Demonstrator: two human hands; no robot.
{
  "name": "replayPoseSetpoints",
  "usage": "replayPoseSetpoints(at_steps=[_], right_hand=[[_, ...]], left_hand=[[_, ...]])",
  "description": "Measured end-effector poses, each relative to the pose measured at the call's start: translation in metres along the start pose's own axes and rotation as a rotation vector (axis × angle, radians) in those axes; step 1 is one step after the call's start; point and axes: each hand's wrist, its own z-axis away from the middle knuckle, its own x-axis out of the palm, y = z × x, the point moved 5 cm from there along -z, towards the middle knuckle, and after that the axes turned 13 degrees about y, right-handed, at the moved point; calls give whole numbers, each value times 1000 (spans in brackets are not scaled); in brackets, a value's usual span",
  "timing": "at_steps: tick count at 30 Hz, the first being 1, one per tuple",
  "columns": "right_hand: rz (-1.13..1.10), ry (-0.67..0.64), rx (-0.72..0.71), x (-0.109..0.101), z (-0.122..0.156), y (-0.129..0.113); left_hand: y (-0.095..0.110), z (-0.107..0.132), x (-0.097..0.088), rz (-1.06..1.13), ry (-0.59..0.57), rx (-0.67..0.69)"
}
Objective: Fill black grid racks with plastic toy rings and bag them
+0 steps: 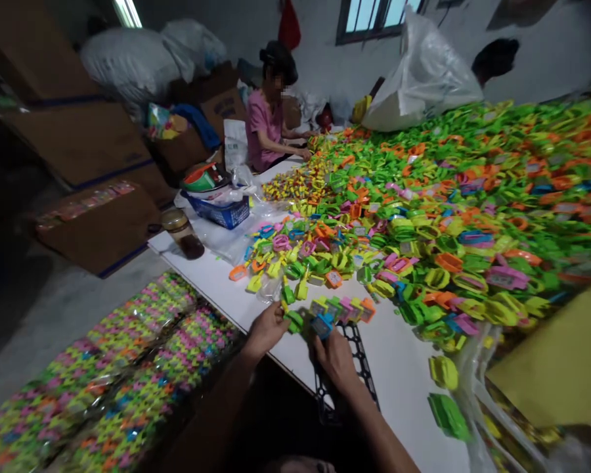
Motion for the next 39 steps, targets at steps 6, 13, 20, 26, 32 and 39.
replayPoseSetpoints(at_steps=[6, 13, 20, 26, 32, 39], right_hand=[[-31, 26, 113, -34, -13, 23], [-12, 116, 118, -78, -14, 18], [187, 287, -296, -121, -2, -49], [241, 252, -215, -136, 9, -17], [-291, 364, 493, -121, 11, 50], [-434, 224, 505, -76, -1, 45]], left_hand=[[12, -80, -71, -491, 313, 55], [15, -117, -115, -769, 297, 98], [101, 18, -37, -505, -158, 892], [161, 81, 36, -334, -426, 1132], [192, 24, 90, -383, -279, 994], [155, 32, 99, -684, -254, 870]])
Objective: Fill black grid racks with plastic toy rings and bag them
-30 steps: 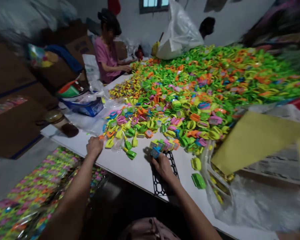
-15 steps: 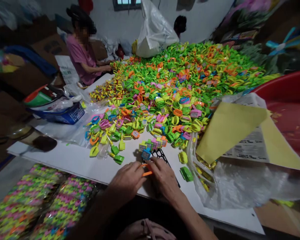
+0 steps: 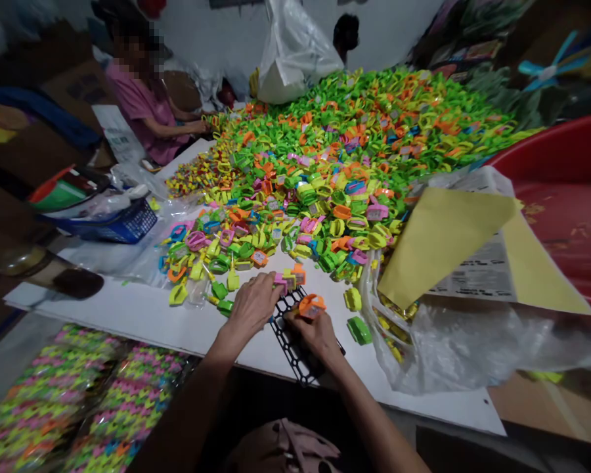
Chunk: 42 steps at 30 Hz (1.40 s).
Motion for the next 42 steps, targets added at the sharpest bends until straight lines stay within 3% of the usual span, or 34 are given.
replayPoseSetpoints(at_steps=[4, 9, 13, 17, 22, 24, 27, 30, 32, 34, 38, 40, 42], right_hand=[[143, -56, -171, 15, 2, -8], [235, -99, -390, 21, 14, -8], [342, -107, -415, 21, 15, -4], [440, -223, -420, 52, 3, -10], [395, -271, -449, 92, 7, -28], [282, -348, -432, 87, 10, -31], [175, -403, -353, 55, -13, -31], [380, -159, -307, 20, -73, -33], [651, -21, -309, 16, -110, -36], [864, 29, -298, 25, -132, -37], [955, 9, -301, 30, -130, -27], [921, -6, -314, 15, -116, -22], [758, -6, -295, -5, -98, -21]], left_hand=[[-8, 14, -4, 12, 35, -7], [-5, 16, 6, 98, 141, -24], [-1, 22, 8, 187, 298, -46], [-12, 22, 2, 168, 417, -16], [-48, 23, -10, 40, 456, 4], [-58, 27, -14, 32, 478, -5], [-63, 30, -15, 40, 502, -8], [-60, 28, -10, 50, 510, -14], [-59, 26, -9, 55, 508, -40], [-60, 24, -10, 76, 491, -69], [-75, 25, -30, 210, 580, -221], [-82, 25, -40, 247, 657, -306], [-79, 19, -41, 218, 613, -305]])
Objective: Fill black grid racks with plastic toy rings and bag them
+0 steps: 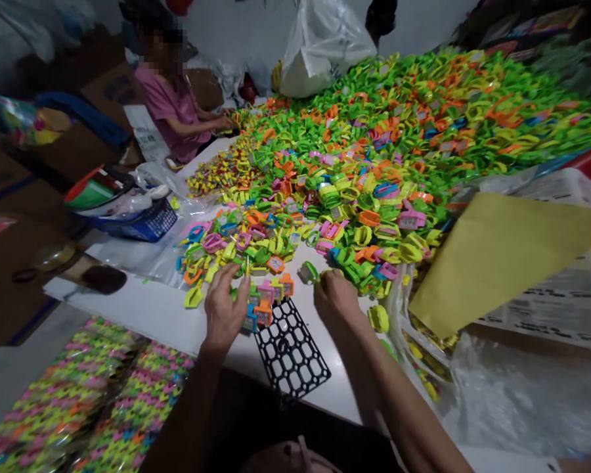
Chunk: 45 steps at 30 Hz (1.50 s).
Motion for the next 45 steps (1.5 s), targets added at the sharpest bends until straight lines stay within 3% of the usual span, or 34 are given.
replayPoseSetpoints(at_steps=[4, 7, 9, 13, 18, 24, 31, 34, 36, 39, 40, 42, 45], right_hand=[[-567, 43, 143, -19, 44, -10], [-770, -74, 159, -1, 76, -36], [-790, -129, 171, 15, 88, -47], [-778, -98, 111, 31, 88, -54], [-564, -44, -139, 40, 83, -69], [-295, -56, -204, 60, 78, -84], [-448, 14, -323, 62, 72, -93], [-514, -63, -302, 57, 71, -90], [-587, -194, -301, 48, 68, -82], [-614, -397, -307, 23, 44, -58], [-571, -390, -296, 13, 25, -49], [-381, -248, -293, -4, -26, -36], [-55, -94, -235, -2, -108, -38]], left_hand=[[18, 14, 29, -180, -298, 135], [25, 24, 38, -254, -311, 164], [26, 27, 38, -255, -296, 167], [28, 24, 34, -218, -300, 178], [27, 25, 31, -189, -319, 200], [19, 23, 29, -241, -272, 267], [9, 15, 32, -260, -201, 283], [12, 15, 31, -265, -196, 284], [15, 17, 30, -285, -198, 270], [18, 21, 30, -291, -234, 241], [18, 22, 31, -289, -246, 234], [18, 24, 33, -281, -243, 234], [16, 25, 32, -250, -163, 277]])
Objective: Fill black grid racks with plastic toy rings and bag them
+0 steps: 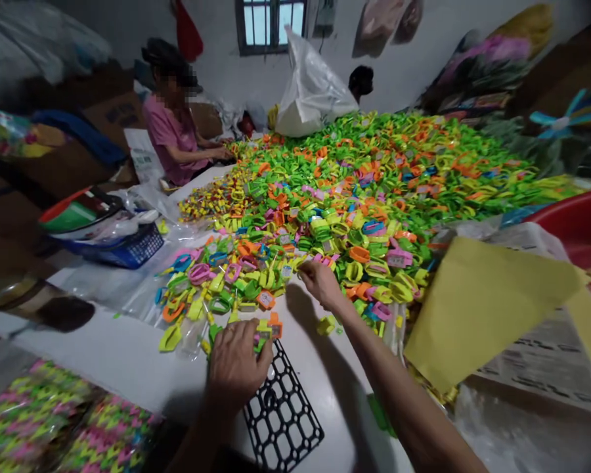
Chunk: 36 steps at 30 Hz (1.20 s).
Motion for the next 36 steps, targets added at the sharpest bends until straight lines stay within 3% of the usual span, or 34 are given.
replayPoseSetpoints(at_steps=[4, 8, 12, 14, 16, 17, 19, 22, 24, 27, 31, 36], right_hand=[[115, 50, 95, 31, -73, -11], [170, 59, 178, 47, -81, -4], [191, 109, 283, 12, -38, 32], [-40, 147, 327, -9, 3, 38], [-445, 102, 307, -16, 54, 25], [-656, 45, 272, -13, 81, 13], [-820, -49, 236, 1, 131, -11], [-960, -74, 355, 35, 175, -32], [-979, -29, 368, 50, 179, -38], [-837, -2, 213, 57, 167, -42], [-533, -46, 34, 60, 153, -44], [-505, -104, -72, 63, 144, -50]], left_hand=[[-3, 3, 1, 15, 99, 18], [0, 4, 2, 18, 56, -13], [3, -3, -8, 33, 24, -24], [-1, -10, -16, 48, 58, -69], [-6, -19, -20, 52, 52, -123], [-6, -22, -19, 53, 10, -130], [-1, -26, -11, 53, -152, -101], [9, -24, 3, 16, -371, -70], [13, -23, 7, -10, -400, -76], [15, -22, 7, -16, -395, -71], [12, -21, 5, -19, -411, -59], [9, -23, 2, -17, -416, -56]])
